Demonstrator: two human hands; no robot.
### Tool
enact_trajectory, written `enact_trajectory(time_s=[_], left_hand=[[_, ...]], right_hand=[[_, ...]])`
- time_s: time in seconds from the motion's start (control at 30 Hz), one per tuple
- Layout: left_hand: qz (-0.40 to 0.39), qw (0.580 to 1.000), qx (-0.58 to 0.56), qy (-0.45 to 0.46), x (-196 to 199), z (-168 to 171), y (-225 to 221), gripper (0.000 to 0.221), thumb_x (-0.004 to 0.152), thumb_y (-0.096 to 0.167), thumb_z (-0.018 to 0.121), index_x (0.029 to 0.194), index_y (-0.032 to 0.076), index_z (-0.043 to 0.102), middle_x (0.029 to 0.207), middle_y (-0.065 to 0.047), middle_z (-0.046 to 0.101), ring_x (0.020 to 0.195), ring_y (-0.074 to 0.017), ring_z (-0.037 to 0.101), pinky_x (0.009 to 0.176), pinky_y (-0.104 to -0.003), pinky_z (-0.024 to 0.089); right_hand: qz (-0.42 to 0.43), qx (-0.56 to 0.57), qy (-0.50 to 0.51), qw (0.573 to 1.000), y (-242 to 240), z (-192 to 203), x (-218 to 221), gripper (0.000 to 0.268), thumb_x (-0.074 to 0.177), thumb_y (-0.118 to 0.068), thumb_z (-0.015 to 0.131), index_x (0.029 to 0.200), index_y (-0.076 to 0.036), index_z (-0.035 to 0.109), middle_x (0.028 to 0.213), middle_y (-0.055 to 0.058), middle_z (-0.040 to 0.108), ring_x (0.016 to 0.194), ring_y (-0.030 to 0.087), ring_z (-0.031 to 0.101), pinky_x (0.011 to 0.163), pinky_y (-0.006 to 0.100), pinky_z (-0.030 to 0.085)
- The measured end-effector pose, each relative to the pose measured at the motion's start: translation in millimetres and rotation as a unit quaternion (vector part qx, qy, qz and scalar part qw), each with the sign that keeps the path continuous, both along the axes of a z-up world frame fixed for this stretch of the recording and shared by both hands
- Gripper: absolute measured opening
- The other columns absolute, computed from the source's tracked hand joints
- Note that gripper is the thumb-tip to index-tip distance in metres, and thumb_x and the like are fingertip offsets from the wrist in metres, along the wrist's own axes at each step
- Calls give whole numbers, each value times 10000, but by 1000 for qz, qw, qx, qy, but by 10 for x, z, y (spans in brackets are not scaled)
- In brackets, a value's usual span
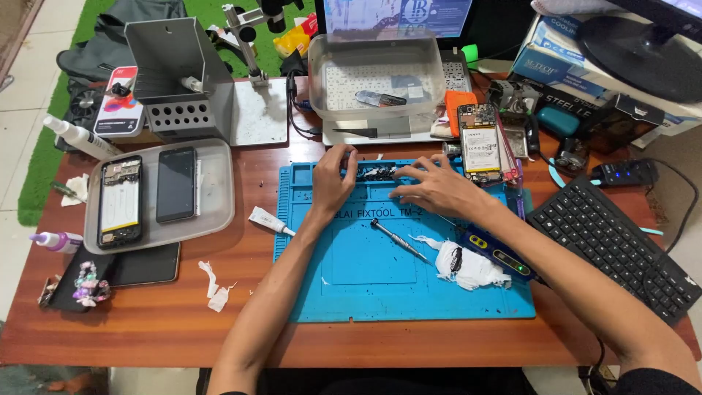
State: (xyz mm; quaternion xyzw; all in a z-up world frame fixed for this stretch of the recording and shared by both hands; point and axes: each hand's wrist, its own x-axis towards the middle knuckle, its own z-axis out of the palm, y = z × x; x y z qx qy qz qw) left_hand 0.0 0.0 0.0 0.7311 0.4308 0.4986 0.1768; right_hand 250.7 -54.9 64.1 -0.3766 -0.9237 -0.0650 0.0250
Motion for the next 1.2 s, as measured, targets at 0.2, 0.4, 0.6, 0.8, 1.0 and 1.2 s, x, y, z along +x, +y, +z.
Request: enact_trajectory(time_s=[0.2,0.4,0.6,0.8,1.0,1.2], left_hand=[[-1,1000,3,5,5,12,-6,148,1068,167,563,1034,87,682,697,-65,628,660,-197,626,602,-284,521],[1,1000,11,9,14,7,3,139,1069,165,567,1033,88,676,696,-71,625,656,-197,624,591,-290,524],[-4,1000,-5,6,14,-51,16,140,1072,173,570,1038,89,677,726,-76,642,670,-189,629,599,-276,533],[0,1000,-3,12,19,-24,19,126,1069,161,574,1036,90,673,743,-74,649,676,-187,640,594,-271,541],[-4,1000,0,13,7,-44,26,119,1067,153,573,1045,93,673,752,-79,647,670,-192,638,597,-268,548],[-1,1000,21,13,25,-95,53,93,1055,129,595,1036,88,676,741,-76,643,661,-203,639,588,-298,542]], right_hand=[[-15,19,-36,999,-8,-44,155,178,1028,-462,500,1165,-460,613,1226,-112,597,1143,160,584,969,441,421],[-25,17,34,999,-1,-213,129,79,1005,-365,594,1079,-358,621,1188,-74,551,1105,178,579,962,476,448],[-63,-54,226,971,-125,-209,-7,120,927,-76,702,933,-151,609,1054,-1,564,1055,229,658,879,394,550],[-143,-91,242,955,-277,-314,-133,182,877,-14,708,944,-169,639,890,-9,588,922,214,667,730,311,561],[-217,-159,305,914,-472,33,-64,155,935,-3,644,1010,-117,717,930,89,738,949,299,723,826,384,576],[-363,-35,247,898,-814,533,592,199,1014,-280,700,919,-107,729,817,111,735,839,336,722,740,418,564]])
